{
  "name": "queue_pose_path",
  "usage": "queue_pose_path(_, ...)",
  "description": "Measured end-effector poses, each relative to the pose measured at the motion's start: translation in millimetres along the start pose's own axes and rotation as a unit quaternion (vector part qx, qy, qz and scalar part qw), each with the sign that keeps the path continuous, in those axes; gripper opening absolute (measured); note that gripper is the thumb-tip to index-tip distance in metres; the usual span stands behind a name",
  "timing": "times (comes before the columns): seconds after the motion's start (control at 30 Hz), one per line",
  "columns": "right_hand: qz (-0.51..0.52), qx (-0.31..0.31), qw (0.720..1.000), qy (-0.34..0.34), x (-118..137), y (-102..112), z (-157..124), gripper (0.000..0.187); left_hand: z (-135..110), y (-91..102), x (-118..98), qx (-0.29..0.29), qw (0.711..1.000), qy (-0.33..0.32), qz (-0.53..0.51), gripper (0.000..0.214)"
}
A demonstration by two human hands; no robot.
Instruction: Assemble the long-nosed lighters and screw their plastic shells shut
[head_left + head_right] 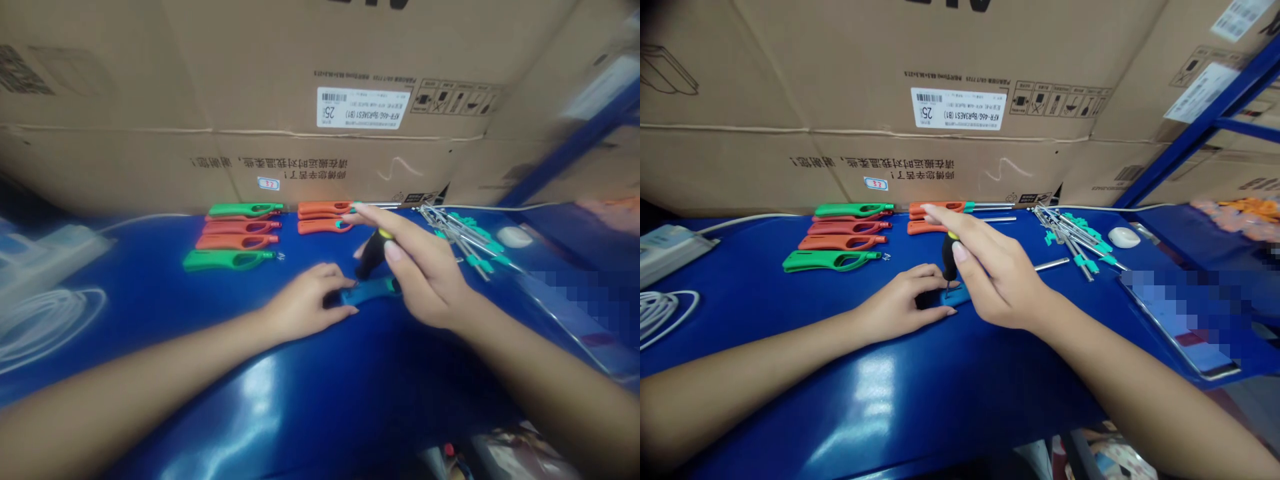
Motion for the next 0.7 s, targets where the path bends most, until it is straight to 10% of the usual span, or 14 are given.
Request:
queue_pose_path(0.27,-0.077,-0.085,0.993,0.039,3,8,4,0.026,1,0.2,0,-0.006,1.000,0.002,0.000,0.033)
queue_pose_path(0.47,0.073,0.034,0.996,-0.038,-6,-5,0,0.047,1,1.1,0,-0.007,1.000,0.002,-0.010,0.037)
queue_pose_path(0.7,-0.041,-0.054,0.997,0.044,3,5,4,0.034,1,0.2,2,-0.006,1.000,0.011,-0.003,0.036)
Point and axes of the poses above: each hand's wrist, its own z-axis towards the middle knuckle, its own y-axis out of the back of the hand, x = y × z, the point moved 6 cm from there along z, towards the middle knuckle, and after that the axes turned 10 degrees about -x, right-handed, at the moved point
